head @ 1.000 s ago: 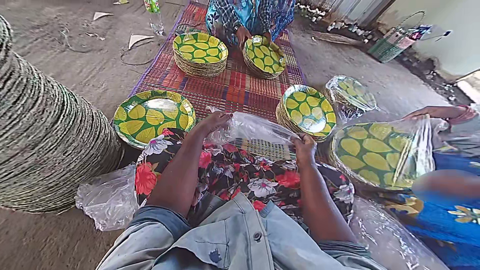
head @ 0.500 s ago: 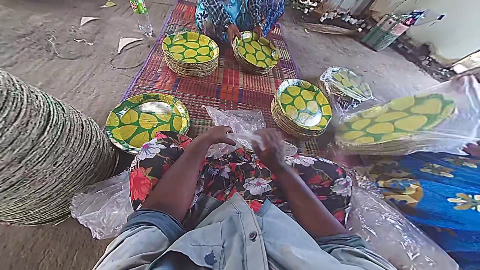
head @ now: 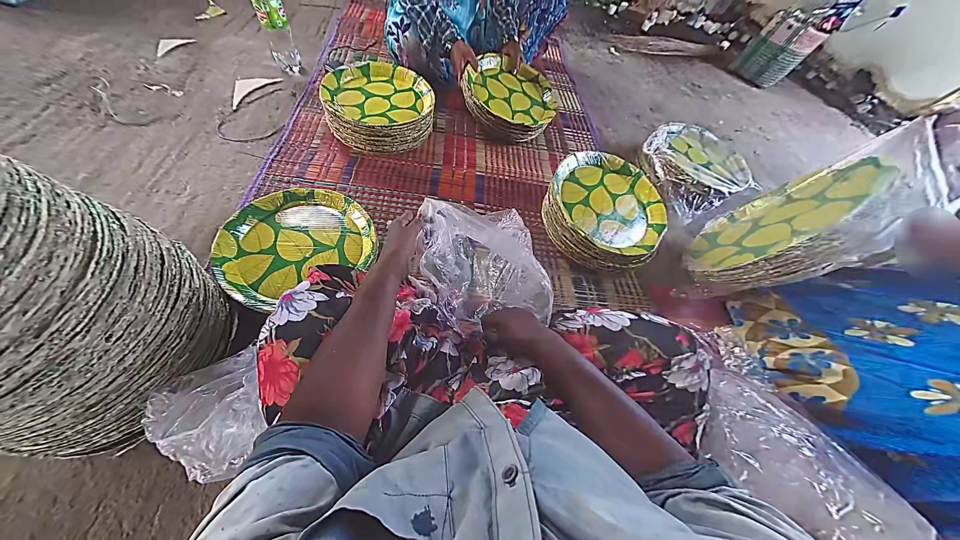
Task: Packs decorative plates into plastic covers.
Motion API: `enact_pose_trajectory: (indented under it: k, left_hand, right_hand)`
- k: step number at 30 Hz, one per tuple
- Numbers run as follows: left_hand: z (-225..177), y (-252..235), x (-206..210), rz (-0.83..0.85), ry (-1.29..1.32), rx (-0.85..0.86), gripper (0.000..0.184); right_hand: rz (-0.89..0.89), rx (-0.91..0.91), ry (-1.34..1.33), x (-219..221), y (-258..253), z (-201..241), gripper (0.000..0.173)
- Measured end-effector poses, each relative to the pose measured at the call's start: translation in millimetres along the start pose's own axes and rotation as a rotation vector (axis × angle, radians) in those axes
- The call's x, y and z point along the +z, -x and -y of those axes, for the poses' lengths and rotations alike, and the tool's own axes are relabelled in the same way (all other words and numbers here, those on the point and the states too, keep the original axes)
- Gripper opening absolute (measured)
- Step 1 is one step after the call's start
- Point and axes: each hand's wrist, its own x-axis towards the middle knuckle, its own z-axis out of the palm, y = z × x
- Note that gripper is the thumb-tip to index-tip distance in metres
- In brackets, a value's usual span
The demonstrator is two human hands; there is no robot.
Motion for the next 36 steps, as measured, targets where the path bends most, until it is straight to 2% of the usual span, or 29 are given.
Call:
enact_pose_trajectory:
  k: [2,4,6,8,10,12,13,14,15,16,18,20,22,24,25,27,29,31,33,34,36]
  left_hand:
    - [-2.7,7.8,4.0,-0.010,0.114,-0.044,0.037]
    - [-5.8,14.3,8.5,0.023,0.198,-0.090,0.036]
    - [-12.7,20.9,14.5,0.071,0.187,-0.106,0.031]
    - [-21.2,29.7,18.6,0.142,0.071,-0.105,0.035]
    - [-27.0,36.1,16.9,0.277,-0.097,-0.092,0.050]
    - [-22.0,33.3,16.9,0.385,-0.326,0.013,0.049]
    - [-21.2,31.9,15.9,0.406,-0.492,0.084,0.058]
    - [-21.2,31.7,15.8,0.395,-0.696,0.163,0.069]
    - [-22.5,32.5,17.8,0.355,-0.911,0.216,0.071]
    - [-24.6,33.5,21.4,0.298,-1.070,0.223,0.064]
    - [-26.1,35.1,25.6,0.191,-1.133,0.240,0.053]
    - [-22.0,33.5,25.0,0.143,-1.055,0.270,0.049]
    - [-19.2,36.5,25.9,0.178,-1.055,0.235,0.047]
    - [-15.1,38.2,26.7,0.285,-1.085,0.179,0.048]
    - [-12.0,38.3,28.2,0.335,-1.107,0.185,0.041]
    - [-10.0,37.2,34.5,0.430,-1.122,0.176,0.036]
    - [-3.9,36.5,40.6,0.500,-1.100,0.150,0.036]
    - [6.4,44.2,41.6,0.502,-1.018,0.144,0.032]
    - [15.0,57.4,41.1,0.499,-0.918,0.108,0.033]
    - [22.8,58.9,43.1,0.528,-0.967,0.129,0.034]
    - [28.7,60.8,48.8,0.606,-1.161,0.124,0.037]
  right_hand:
    - [-0.188,-0.044,-0.088,-1.1,4.8,1.1,0.043]
    - [-0.493,-0.103,-0.156,-0.6,4.3,3.1,0.039]
    - [-0.686,-0.081,-0.222,-4.9,1.9,3.6,0.036]
    - [-0.732,0.018,-0.306,-9.2,0.0,-3.2,0.043]
    - [-0.734,0.140,-0.345,-11.3,-0.6,-16.2,0.060]
    - [-0.776,0.263,-0.333,-11.0,1.0,-31.4,0.072]
    - [-0.826,0.303,-0.317,-10.6,2.4,-38.2,0.074]
    - [-0.885,0.334,-0.295,-9.6,3.3,-45.5,0.077]
    - [-0.940,0.374,-0.273,-8.8,3.4,-52.0,0.080]
    - [-0.986,0.408,-0.268,-8.2,2.3,-57.6,0.083]
    - [-1.042,0.431,-0.293,-4.2,-2.4,-65.7,0.087]
    - [-0.975,0.444,-0.278,0.1,-3.5,-65.7,0.085]
    - [-0.838,0.417,-0.249,-0.2,0.5,-57.4,0.069]
    - [-0.814,0.311,-0.209,-8.7,5.8,-35.9,0.041]
    - [-0.906,0.183,-0.164,-11.6,7.3,-23.6,0.032]
    - [-1.158,-0.124,-0.090,-25.6,4.4,3.6,0.027]
    - [-1.248,-0.342,-0.080,-51.9,-2.0,39.7,0.025]
    - [-1.153,-0.451,-0.085,-81.8,-18.9,76.0,0.024]
    - [-0.960,-0.508,-0.062,-104.2,-57.4,103.6,0.023]
    - [-0.809,-0.479,-0.073,-111.9,-83.9,113.2,0.026]
    - [-0.447,-0.279,-0.237,-120.7,-140.8,127.7,0.039]
